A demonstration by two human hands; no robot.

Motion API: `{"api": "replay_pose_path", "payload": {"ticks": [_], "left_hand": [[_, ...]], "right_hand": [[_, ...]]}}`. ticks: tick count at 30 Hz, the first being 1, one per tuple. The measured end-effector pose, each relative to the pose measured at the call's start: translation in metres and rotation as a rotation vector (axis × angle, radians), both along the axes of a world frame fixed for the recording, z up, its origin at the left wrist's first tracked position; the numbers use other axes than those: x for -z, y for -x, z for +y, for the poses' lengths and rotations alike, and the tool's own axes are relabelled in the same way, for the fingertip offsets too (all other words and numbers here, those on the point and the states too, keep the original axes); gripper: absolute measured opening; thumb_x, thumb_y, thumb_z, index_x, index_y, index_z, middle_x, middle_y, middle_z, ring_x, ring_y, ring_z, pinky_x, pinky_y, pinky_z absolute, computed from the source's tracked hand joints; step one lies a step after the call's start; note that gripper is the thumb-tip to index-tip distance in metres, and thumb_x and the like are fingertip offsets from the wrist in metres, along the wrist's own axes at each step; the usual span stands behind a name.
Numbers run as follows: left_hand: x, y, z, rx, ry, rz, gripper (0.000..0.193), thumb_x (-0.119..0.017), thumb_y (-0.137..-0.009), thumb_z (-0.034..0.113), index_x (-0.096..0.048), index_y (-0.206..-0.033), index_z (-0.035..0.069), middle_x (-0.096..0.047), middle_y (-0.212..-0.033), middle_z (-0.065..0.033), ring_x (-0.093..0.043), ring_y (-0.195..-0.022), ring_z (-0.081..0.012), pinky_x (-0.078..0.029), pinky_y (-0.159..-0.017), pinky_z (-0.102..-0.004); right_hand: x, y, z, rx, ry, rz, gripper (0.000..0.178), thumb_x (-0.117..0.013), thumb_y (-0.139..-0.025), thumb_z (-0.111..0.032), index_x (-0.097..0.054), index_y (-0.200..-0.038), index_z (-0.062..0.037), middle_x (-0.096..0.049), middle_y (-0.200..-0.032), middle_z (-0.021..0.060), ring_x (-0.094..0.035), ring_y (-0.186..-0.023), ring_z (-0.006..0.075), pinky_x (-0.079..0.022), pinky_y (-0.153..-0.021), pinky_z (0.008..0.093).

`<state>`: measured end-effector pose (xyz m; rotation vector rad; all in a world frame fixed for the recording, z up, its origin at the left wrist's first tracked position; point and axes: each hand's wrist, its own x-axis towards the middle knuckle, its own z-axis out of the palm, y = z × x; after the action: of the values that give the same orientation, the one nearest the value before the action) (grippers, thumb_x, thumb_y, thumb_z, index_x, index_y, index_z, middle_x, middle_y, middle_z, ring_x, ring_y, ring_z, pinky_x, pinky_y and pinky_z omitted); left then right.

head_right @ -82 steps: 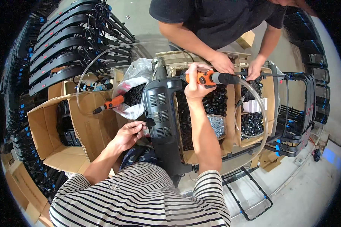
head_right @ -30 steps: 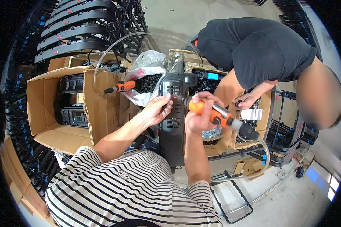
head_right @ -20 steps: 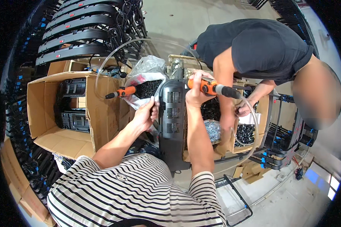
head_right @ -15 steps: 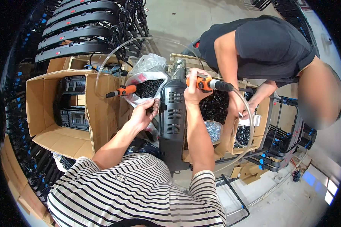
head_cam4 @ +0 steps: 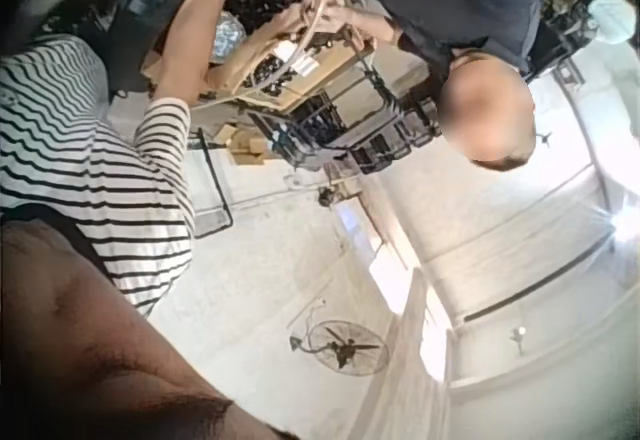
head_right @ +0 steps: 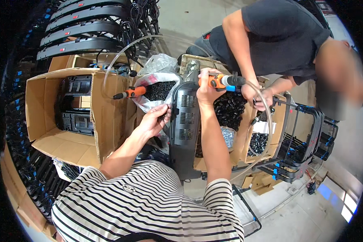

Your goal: Assembling electronic components by connecting wires and securing components using an electric screwdriver at a manual assembly station.

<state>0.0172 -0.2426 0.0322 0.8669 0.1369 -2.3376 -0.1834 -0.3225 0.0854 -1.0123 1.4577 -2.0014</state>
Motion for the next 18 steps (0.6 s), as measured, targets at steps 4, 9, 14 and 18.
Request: {"api": "replay_pose_path", "payload": {"ticks": [4, 9, 14, 18], "left_hand": [[-0.004, 0.002, 0.001, 0.021, -0.001, 0.020, 0.015, -0.061, -0.093, 0.013, -0.064, -0.101, 0.001, -0.065, -0.086, -0.0051, -0.059, -0.075, -0.0120, -0.049, -0.068, -0.0229], [-0.004, 0.010, 0.006, 0.016, -0.011, 0.134, 0.016, -0.063, -0.092, 0.013, -0.065, -0.101, 0.001, -0.066, -0.087, -0.0057, -0.061, -0.075, -0.0125, -0.051, -0.070, -0.0234], [-0.011, 0.014, 0.013, 0.027, 0.018, 0.258, 0.016, -0.064, -0.092, 0.013, -0.066, -0.100, 0.001, -0.066, -0.087, -0.0056, -0.061, -0.075, -0.0127, -0.051, -0.070, -0.0229], [-0.008, 0.011, 0.017, 0.057, 0.015, 0.209, 0.015, -0.064, -0.091, 0.014, -0.066, -0.098, 0.001, -0.066, -0.085, -0.0054, -0.061, -0.072, -0.0123, -0.051, -0.069, -0.0228]], "right_hand": [[-0.021, -0.007, 0.015, 0.034, 0.034, -0.030, 0.009, -0.063, -0.084, 0.001, -0.056, -0.090, 0.0014, -0.063, -0.080, 0.0114, -0.059, -0.064, 0.0161, -0.050, -0.061, 0.0285], [-0.067, -0.028, 0.070, -0.109, 0.086, -0.146, 0.009, -0.060, -0.089, -0.006, -0.056, -0.093, 0.0017, -0.063, -0.084, 0.0154, -0.059, -0.066, 0.0172, -0.049, -0.062, 0.0296], [-0.076, -0.051, 0.100, -0.101, 0.062, -0.223, 0.016, -0.051, -0.094, -0.015, -0.055, -0.096, 0.0002, -0.061, -0.085, 0.0165, -0.055, -0.068, 0.0203, -0.046, -0.068, 0.0362], [-0.073, -0.053, 0.107, -0.116, 0.030, -0.218, 0.016, -0.049, -0.095, -0.016, -0.054, -0.098, -0.0011, -0.062, -0.088, 0.0173, -0.054, -0.069, 0.0203, -0.046, -0.070, 0.0382]]}}
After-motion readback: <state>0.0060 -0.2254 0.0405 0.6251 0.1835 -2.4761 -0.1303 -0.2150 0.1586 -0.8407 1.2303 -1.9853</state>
